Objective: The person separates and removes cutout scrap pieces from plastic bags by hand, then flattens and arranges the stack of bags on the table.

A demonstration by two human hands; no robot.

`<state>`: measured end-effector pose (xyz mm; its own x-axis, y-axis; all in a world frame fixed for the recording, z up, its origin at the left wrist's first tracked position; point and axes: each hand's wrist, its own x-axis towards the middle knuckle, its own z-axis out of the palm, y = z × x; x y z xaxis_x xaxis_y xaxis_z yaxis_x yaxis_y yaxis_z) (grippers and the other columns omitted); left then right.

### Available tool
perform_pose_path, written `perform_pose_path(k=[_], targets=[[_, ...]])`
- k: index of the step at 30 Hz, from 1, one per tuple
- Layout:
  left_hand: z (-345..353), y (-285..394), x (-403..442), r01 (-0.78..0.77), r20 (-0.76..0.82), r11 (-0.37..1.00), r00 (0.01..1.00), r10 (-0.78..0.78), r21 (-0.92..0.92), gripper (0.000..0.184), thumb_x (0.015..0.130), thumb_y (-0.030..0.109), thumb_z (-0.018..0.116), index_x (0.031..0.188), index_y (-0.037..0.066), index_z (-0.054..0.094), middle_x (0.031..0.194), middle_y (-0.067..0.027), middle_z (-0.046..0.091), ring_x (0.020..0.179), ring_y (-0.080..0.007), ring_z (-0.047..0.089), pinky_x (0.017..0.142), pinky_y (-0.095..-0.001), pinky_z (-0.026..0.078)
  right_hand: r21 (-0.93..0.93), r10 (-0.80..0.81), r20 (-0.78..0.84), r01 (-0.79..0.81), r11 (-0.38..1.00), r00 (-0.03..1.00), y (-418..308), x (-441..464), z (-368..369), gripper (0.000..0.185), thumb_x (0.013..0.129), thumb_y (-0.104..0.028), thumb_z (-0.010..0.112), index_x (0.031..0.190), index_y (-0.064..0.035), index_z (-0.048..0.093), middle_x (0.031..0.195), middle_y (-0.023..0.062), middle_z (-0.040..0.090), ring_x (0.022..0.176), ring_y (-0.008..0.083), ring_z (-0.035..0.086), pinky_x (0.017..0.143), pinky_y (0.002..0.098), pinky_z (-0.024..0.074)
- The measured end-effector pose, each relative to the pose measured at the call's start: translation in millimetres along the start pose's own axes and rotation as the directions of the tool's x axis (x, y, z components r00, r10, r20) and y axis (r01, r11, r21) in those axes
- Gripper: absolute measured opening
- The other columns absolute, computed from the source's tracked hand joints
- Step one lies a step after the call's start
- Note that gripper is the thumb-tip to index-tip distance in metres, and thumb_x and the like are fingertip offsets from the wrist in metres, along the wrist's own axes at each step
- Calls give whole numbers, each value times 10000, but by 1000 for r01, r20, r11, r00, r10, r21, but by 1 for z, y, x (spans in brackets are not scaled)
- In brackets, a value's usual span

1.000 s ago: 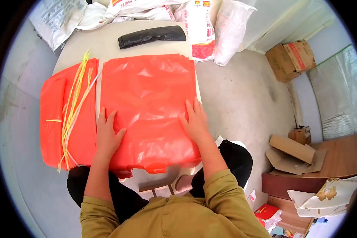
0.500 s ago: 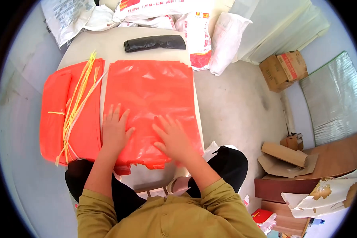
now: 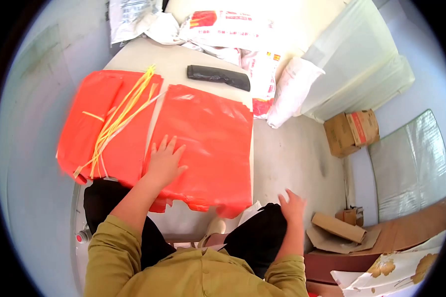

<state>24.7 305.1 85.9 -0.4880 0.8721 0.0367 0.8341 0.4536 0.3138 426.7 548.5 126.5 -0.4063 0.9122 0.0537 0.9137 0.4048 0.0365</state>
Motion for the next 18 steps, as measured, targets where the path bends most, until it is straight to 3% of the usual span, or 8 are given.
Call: perform_pose_path(k=[2,4,7,11,15,18], targets=[[-2,1,-6,31,25,1000,999,-30,-6,728,901,442,696,1525,166,443,1643,-171,258,1538,-373,177,1195,-622,229,-31,8,53,-6,1000,999,59,-3,18,572,929,-510,611,1282,-65,683,1275,185,682,1204,359,619,1083,455,425],[-4,1,-12,54,27,999,998,-54,-3,708,909,461,685,1514,171,457,1647,-176,242,1542,-372,162,1192,-632,219,377,79,415,-250,892,907,98,-1,40,547,938,-474,592,1214,-16,705,1225,194,704,1163,354,647,1005,411,486],[-6,-1,-16,82,23,997,996,-82,-2,705,916,488,669,1513,178,457,1652,-180,226,1546,-372,148,1195,-629,208,414,20,330,-164,896,944,92,-8,32,519,951,-453,559,1151,0,716,1144,211,723,1114,347,671,973,400,498],[-4,-9,-22,114,25,991,993,-113,-65,709,921,508,653,1519,184,450,1655,-181,218,1544,-376,150,1204,-612,197,355,109,277,-207,912,955,67,-24,-1,471,937,-435,581,1161,-49,732,1171,198,718,1137,348,659,996,413,490],[-8,-17,-28,162,32,982,987,-160,-94,722,918,487,653,1534,183,432,1657,-190,208,1545,-377,149,1211,-600,185,227,-11,192,-33,973,981,45,-46,-60,479,942,-432,595,1219,-57,706,1193,206,705,1162,373,643,1014,431,488],[-10,-14,-25,175,40,981,984,-172,-80,719,918,488,649,1533,184,434,1655,-192,214,1545,-377,151,1211,-594,188,238,-71,143,35,971,987,33,-48,-66,494,939,-436,614,1243,-56,694,1218,212,693,1178,379,634,1025,440,486]])
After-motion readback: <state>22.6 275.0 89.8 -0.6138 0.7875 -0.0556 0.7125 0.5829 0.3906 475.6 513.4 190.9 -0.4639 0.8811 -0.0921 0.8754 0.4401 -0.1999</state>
